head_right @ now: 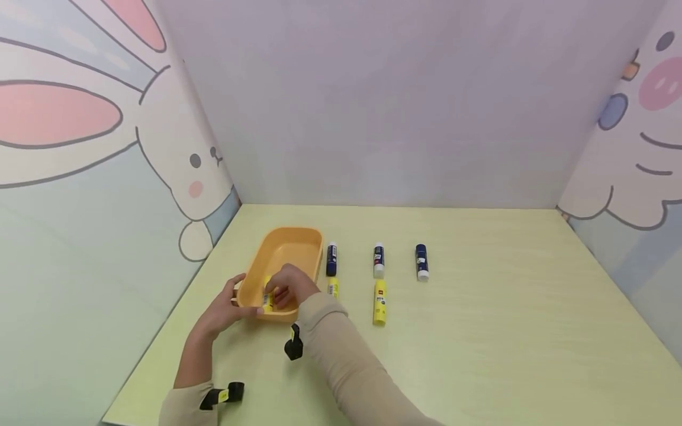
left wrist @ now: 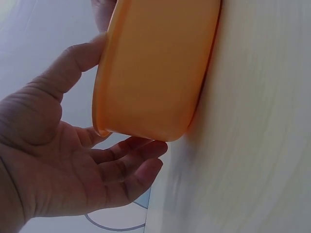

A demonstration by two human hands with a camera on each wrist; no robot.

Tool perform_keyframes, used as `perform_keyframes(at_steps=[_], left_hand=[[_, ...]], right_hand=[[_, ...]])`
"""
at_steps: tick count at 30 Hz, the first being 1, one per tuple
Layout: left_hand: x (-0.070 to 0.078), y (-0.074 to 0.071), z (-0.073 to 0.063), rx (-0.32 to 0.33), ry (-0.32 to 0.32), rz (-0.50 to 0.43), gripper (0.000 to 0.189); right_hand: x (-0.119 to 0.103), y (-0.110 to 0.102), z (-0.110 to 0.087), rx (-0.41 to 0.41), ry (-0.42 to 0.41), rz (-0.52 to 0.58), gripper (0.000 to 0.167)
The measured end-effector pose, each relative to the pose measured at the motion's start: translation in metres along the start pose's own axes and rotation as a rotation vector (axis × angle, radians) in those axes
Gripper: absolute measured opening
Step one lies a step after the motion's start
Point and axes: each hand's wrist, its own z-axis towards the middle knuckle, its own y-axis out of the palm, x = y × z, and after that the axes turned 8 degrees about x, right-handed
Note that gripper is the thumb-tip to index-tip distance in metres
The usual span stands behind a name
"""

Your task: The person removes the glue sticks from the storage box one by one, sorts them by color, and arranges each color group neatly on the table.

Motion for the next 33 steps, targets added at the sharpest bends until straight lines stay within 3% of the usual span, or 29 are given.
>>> perform_keyframes(at_steps=[8, 18, 25, 30, 33], left_hand=[[-0.001, 0.001, -0.002, 0.012, 0.002, 0.018, 0.100], [0.000, 0.000, -0.001, 0.008, -0.008, 0.022, 0.102], [0.001, 0.002, -0.001, 0.009, -0.005, 0.007, 0.100], [0.002, 0.001, -0.002, 0.016, -0.018, 0.021, 0.101], [0.003, 0.001, -0.002, 0.016, -0.034, 0.026, 0.101]], right_hand=[[-0.001, 0.013, 0.005, 0.106, 0.029, -0.044, 0.017], [-0.007, 0.013, 0.000, 0.150, 0.072, -0.048, 0.014], [-0.011, 0.018, -0.004, 0.143, 0.027, -0.161, 0.021], [-0.009, 0.017, 0.000, 0.124, 0.033, -0.136, 0.015], [-0.007, 0.007, 0.000, 0.048, 0.044, -0.082, 0.016]])
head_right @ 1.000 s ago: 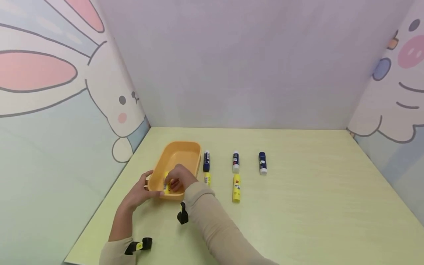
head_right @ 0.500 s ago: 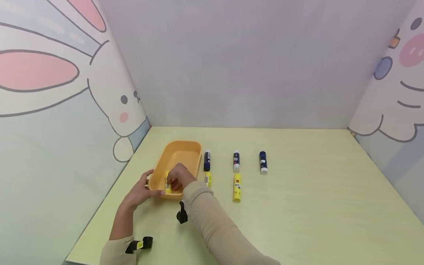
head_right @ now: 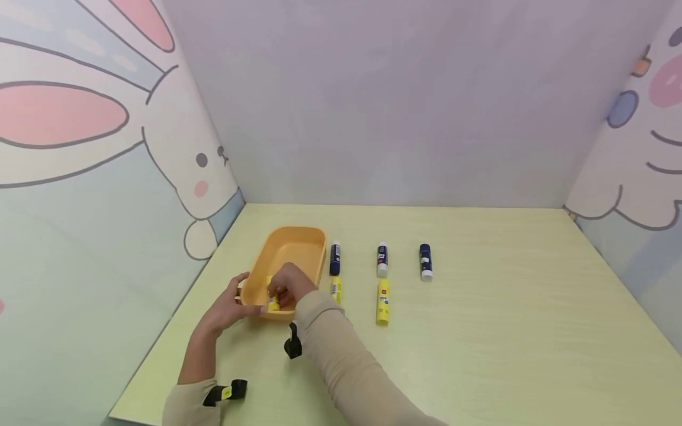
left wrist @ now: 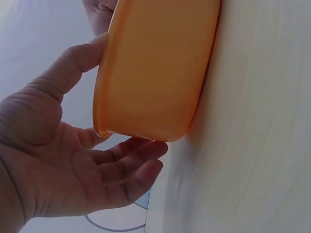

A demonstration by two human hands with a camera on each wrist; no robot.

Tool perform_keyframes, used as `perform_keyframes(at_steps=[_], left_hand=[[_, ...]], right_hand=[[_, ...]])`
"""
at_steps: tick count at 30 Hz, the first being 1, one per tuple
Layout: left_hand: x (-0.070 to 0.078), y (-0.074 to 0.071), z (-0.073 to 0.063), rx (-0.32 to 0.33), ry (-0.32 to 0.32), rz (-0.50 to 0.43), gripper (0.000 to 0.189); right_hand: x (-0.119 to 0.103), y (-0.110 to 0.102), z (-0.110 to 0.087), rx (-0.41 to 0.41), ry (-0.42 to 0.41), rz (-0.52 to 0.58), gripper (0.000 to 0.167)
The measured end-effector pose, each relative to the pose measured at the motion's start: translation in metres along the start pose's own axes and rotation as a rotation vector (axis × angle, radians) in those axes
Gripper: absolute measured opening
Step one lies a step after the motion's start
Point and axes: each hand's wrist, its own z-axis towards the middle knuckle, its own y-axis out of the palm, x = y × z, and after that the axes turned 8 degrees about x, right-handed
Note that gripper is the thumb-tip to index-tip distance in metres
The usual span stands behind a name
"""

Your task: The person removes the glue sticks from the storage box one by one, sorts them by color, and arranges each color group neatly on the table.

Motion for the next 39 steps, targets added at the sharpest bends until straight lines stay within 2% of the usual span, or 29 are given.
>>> perform_keyframes(at_steps=[4, 6, 11, 19, 26, 33, 39], left_hand=[[0.000, 0.000, -0.001, 0.005, -0.002, -0.005, 0.102], [0.000, 0.000, -0.001, 0.010, 0.002, -0.011, 0.102], [-0.004, 0.004, -0.001, 0.012, 0.008, -0.027, 0.100], [-0.003, 0.006, -0.003, 0.012, 0.009, -0.034, 0.101], [-0.002, 0.004, -0.001, 0.024, 0.019, -0.038, 0.099], [-0.003, 0.006, -0.003, 0.017, 0.004, -0.061, 0.099], [-0.002, 0.005, -0.004, 0.034, -0.002, -0.046, 0.100]], right_hand=[[-0.002, -0.018, 0.001, -0.145, 0.028, 0.034, 0.018], [-0.004, -0.025, 0.001, -0.197, 0.025, 0.010, 0.015], [-0.007, -0.040, -0.005, -0.252, -0.024, -0.041, 0.011], [-0.005, -0.051, -0.010, -0.233, -0.019, -0.020, 0.016], [-0.009, -0.054, -0.015, -0.220, -0.048, -0.006, 0.024], [0.001, -0.063, -0.035, -0.165, -0.134, 0.052, 0.046], [0.008, -0.070, -0.044, -0.140, -0.213, 0.095, 0.046]])
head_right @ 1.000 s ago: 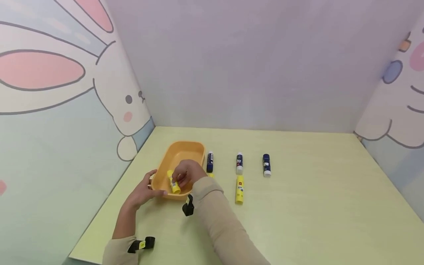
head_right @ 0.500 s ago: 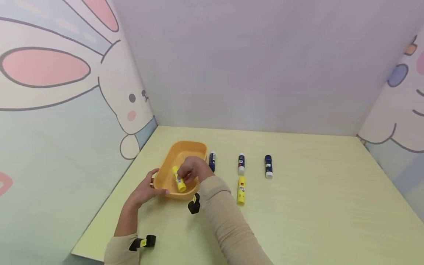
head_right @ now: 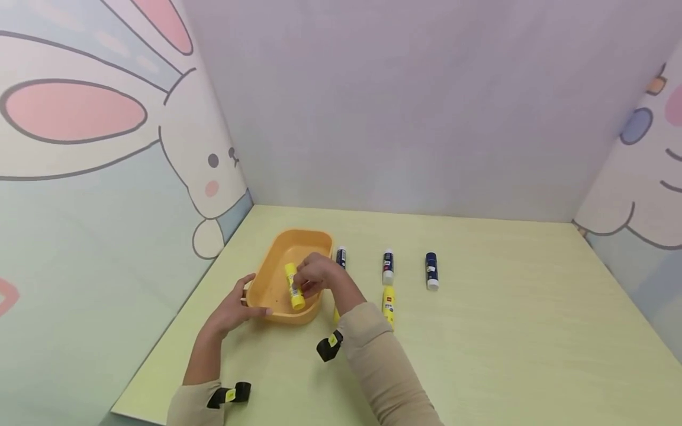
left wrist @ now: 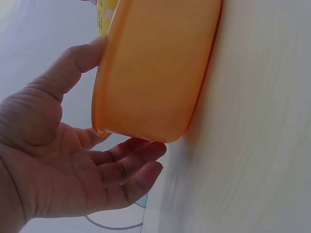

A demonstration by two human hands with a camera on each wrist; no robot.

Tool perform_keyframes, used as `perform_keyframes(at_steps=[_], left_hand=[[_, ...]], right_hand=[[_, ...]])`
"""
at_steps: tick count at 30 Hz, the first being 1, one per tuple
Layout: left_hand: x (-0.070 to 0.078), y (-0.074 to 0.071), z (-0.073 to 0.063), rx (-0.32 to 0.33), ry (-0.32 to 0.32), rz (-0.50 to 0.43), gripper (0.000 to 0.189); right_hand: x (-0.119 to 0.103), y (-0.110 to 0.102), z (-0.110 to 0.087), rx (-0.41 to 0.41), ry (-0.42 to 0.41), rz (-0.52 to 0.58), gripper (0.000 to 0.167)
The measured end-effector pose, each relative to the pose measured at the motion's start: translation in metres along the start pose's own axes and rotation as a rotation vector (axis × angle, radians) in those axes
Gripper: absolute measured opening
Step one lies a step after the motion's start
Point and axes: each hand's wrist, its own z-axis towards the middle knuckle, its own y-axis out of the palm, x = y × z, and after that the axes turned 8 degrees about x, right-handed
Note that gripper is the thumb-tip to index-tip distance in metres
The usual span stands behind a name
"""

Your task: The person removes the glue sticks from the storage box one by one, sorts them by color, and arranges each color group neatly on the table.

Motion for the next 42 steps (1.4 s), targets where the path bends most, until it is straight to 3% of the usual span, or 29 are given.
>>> perform_keyframes(at_steps=[12, 28, 36, 42], left_hand=[[0.001, -0.001, 0.002, -0.004, 0.007, 0.019, 0.100], [0.002, 0.001, -0.001, -0.001, 0.005, 0.017, 0.100], [0.003, 0.002, 0.001, -0.003, 0.031, 0.000, 0.098], [0.004, 0.004, 0.002, -0.011, 0.011, -0.009, 0.099]], right_hand=[[0.011, -0.016, -0.022, 0.030, -0.037, 0.157, 0.048], [0.034, -0.038, -0.046, 0.069, -0.091, 0.212, 0.055], [0.047, -0.050, -0.055, 0.091, -0.081, 0.237, 0.053], [0.055, -0.058, -0.060, 0.122, -0.035, 0.234, 0.051]])
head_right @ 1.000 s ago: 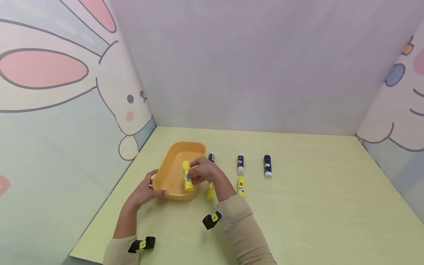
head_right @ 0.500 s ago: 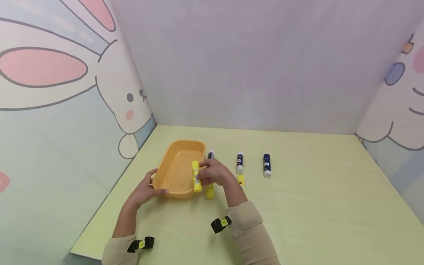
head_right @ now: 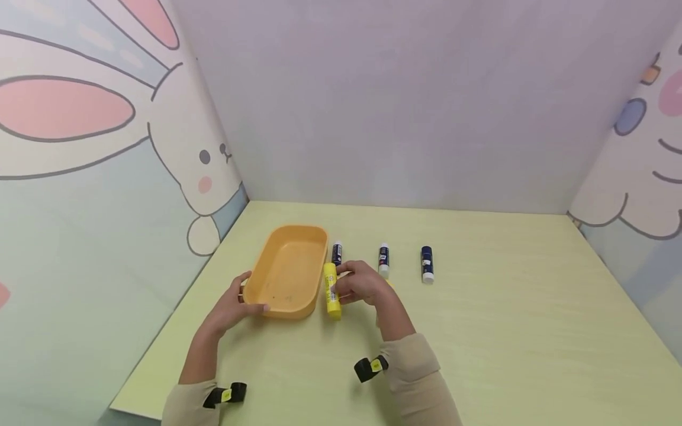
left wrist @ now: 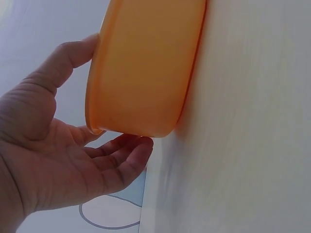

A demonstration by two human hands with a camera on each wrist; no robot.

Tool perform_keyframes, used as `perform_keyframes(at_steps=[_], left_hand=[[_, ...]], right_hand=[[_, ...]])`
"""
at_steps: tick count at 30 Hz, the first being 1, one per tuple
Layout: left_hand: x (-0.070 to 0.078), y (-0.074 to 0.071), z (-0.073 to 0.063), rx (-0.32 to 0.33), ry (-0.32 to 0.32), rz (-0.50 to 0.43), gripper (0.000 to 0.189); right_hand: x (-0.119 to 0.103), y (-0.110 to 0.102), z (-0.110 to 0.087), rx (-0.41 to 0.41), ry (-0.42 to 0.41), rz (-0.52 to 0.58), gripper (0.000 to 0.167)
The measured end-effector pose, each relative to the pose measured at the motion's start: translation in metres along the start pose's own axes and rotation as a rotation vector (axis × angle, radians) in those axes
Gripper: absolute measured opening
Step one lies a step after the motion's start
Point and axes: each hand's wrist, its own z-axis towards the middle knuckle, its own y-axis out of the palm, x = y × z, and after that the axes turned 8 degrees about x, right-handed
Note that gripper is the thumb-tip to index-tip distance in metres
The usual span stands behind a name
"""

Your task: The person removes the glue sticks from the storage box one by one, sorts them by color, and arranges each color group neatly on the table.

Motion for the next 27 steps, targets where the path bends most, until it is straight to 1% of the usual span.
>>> perform_keyframes(at_steps=[4, 9, 12, 15, 21, 27], left_hand=[[-0.002, 0.000, -0.002, 0.004, 0.007, -0.012, 0.099], [-0.002, 0.000, -0.003, 0.009, -0.002, -0.004, 0.099], [-0.001, 0.001, -0.003, 0.011, 0.005, -0.005, 0.099], [-0.001, 0.002, -0.003, 0.014, 0.013, -0.010, 0.098], [-0.001, 0.004, -0.004, -0.008, 0.008, -0.017, 0.099], [0.000, 0.001, -0.005, 0.008, 0.016, -0.023, 0.100]], right_hand=[[0.006, -0.004, -0.002, 0.004, 0.007, 0.000, 0.051], [0.013, -0.010, -0.004, 0.008, 0.018, 0.006, 0.051], [0.015, -0.014, -0.007, 0.018, 0.018, 0.012, 0.052], [0.019, -0.020, -0.011, 0.027, 0.019, 0.011, 0.054], [0.029, -0.034, -0.024, 0.053, 0.031, -0.017, 0.056], [0.037, -0.044, -0.029, 0.073, 0.037, -0.013, 0.056]])
